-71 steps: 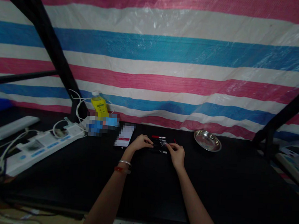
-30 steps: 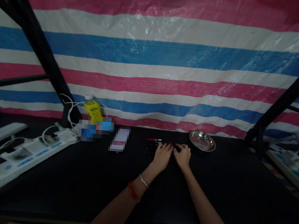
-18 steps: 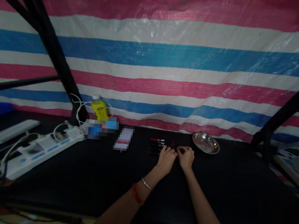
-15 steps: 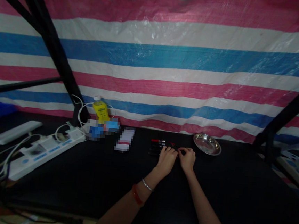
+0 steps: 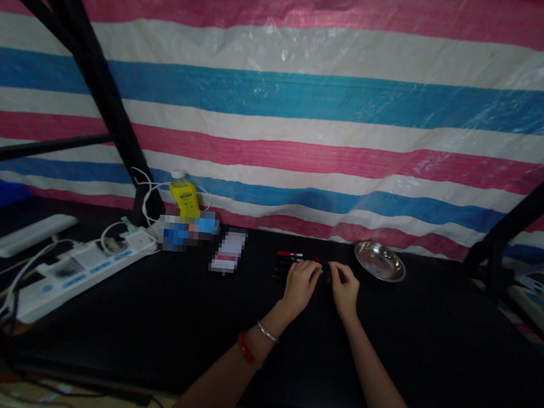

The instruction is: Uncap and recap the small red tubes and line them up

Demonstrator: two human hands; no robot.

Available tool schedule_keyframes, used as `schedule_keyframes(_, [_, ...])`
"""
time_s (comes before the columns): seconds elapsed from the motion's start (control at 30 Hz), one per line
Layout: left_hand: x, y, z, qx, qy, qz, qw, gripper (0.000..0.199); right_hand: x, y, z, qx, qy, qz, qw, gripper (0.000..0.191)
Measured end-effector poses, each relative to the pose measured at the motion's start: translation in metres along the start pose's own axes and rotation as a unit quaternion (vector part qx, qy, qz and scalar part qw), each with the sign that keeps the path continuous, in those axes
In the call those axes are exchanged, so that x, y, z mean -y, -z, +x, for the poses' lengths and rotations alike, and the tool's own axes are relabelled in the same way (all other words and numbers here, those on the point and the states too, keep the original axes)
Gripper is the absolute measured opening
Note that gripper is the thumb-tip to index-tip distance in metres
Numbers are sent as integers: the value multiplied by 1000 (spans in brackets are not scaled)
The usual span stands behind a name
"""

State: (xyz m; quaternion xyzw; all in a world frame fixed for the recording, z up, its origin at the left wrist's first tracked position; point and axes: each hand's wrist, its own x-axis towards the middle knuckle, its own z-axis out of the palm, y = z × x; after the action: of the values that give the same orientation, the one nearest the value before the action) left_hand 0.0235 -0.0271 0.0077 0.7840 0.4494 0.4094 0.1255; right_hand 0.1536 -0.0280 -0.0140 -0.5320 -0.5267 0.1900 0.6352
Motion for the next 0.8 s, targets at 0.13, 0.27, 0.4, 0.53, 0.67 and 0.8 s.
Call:
schedule_keyframes(0.13, [-1, 0, 0, 29, -34, -12, 999, 14, 11, -4, -3, 40, 3, 27, 999, 27])
schedule_keyframes(0.27, [-3, 0, -1, 20, -57, -5, 998, 13, 12, -4, -4, 54, -30, 60, 996, 29])
schedule_keyframes(0.4, [-4, 0, -1, -19, -44, 12, 999, 11, 10, -3, -4, 46, -66, 91, 993, 28])
schedule_keyframes(0.53, [-2, 1, -1, -23, -43, 12, 999, 12, 8, -4, -5, 75, -80, 111, 988, 29])
schedule_keyframes(0.67, [0, 0, -1, -10, -61, 10, 998, 12, 7, -6, -6, 74, -85, 116, 987, 29])
schedule_keyframes(0.8, [0, -2, -2, 5, -85, -3, 996, 12, 8, -8, -6, 62, -63, 100, 991, 28])
